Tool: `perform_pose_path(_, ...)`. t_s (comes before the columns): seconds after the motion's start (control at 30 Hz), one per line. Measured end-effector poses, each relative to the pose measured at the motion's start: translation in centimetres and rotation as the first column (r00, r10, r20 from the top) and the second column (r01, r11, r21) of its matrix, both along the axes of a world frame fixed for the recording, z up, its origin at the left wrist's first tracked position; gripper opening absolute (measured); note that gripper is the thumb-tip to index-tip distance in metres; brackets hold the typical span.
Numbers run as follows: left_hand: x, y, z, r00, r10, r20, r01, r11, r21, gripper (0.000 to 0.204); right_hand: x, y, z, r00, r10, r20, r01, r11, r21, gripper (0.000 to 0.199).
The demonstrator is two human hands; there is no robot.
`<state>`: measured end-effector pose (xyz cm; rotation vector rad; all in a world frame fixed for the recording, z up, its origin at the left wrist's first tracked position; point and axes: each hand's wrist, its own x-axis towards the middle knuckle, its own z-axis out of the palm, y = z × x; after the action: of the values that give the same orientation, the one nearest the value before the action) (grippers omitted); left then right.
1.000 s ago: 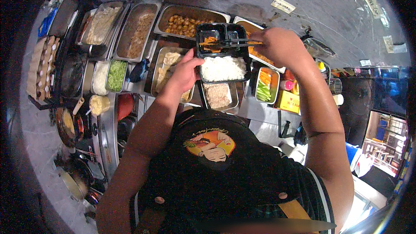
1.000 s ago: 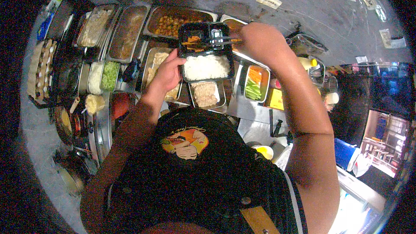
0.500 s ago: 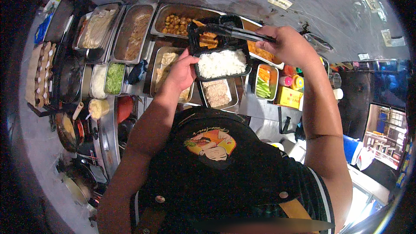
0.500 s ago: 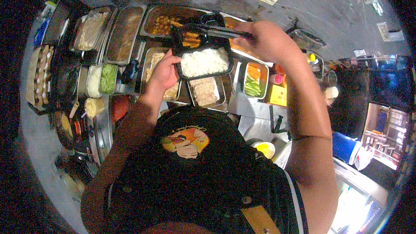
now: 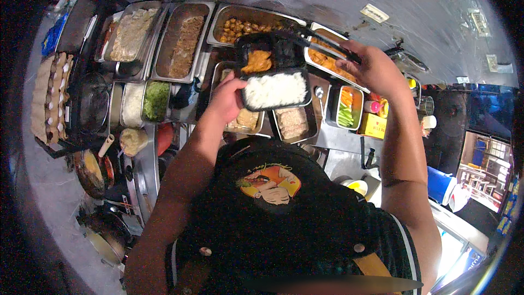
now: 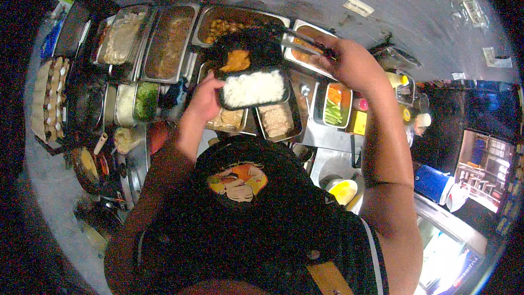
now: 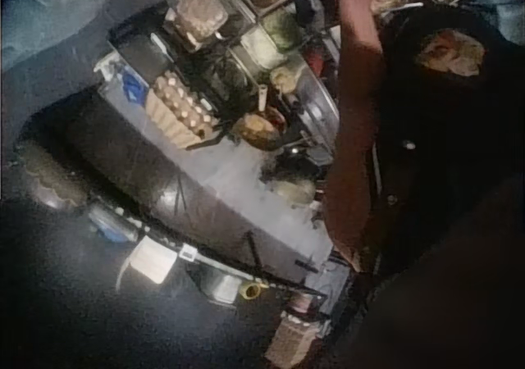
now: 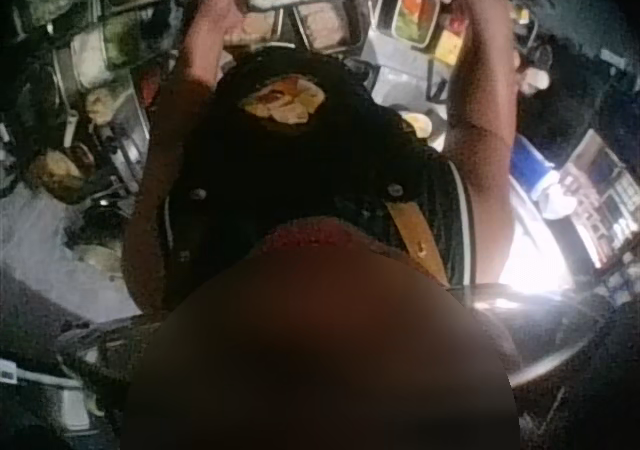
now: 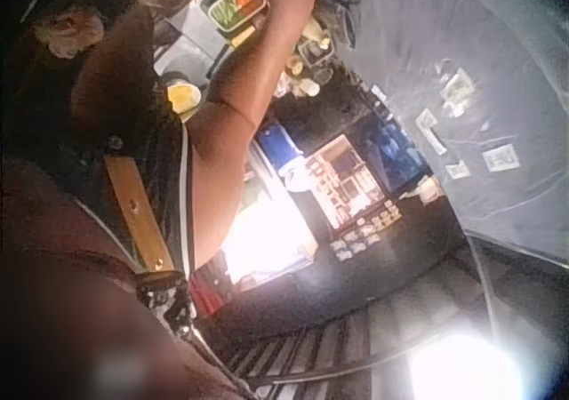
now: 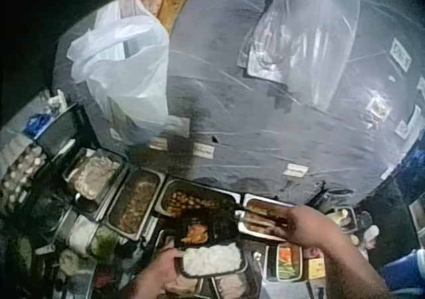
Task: The person scoops rice into a black bento box, then uses tongs to add fried chicken, meat, and vegetables from stainless steel trays. They briefly stir a frying pan on the stove before closing the food containers.
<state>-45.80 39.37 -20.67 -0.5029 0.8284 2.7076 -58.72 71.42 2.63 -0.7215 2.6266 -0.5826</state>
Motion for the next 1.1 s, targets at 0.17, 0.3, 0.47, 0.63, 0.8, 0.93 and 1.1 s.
perform_pose_path(0.17,6.6,-9.3,0.1,0.997,0.024,0.074,-0.02,0.999,-0.051,0.06,-4.3,-3.2,-8.5,0.997,0.036,-0.063,-0.015,0.955,0.296,0.053)
perform_pose_path(0.3,10.9,-15.5,1.6,0.99,0.055,0.132,-0.036,0.989,-0.145,0.065,-7.3,-8.7,-15.1,1.0,0.018,-0.005,-0.014,0.897,0.441,0.06)
perform_pose_path(0.47,13.5,-20.3,2.1,0.988,0.122,0.091,-0.114,0.989,-0.089,0.076,-10.1,-14.1,-18.1,0.993,0.024,0.12,-0.082,0.86,0.504,0.07)
perform_pose_path(0.63,12.4,-22.3,3.1,0.993,0.058,-0.099,-0.071,0.988,-0.138,0.072,-12.0,-15.3,-22.6,0.99,0.036,0.134,-0.104,0.828,0.551,0.07)
perform_pose_path(0.8,12.2,-23.6,2.6,0.976,0.146,0.159,-0.112,0.972,-0.208,0.072,-10.7,-16.1,-21.0,0.995,0.014,0.099,-0.065,0.842,0.535,0.066)
perform_pose_path(0.93,10.8,-23.5,2.6,0.984,0.164,0.062,-0.149,0.967,-0.205,0.071,-10.3,-16.9,-20.7,0.994,0.003,0.107,-0.061,0.839,0.541,0.057)
perform_pose_path(1.1,9.5,-23.5,1.9,0.983,0.173,0.058,-0.158,0.966,-0.203,0.07,-11.1,-16.6,-21.8,0.996,-0.016,0.083,-0.031,0.84,0.542,0.048)
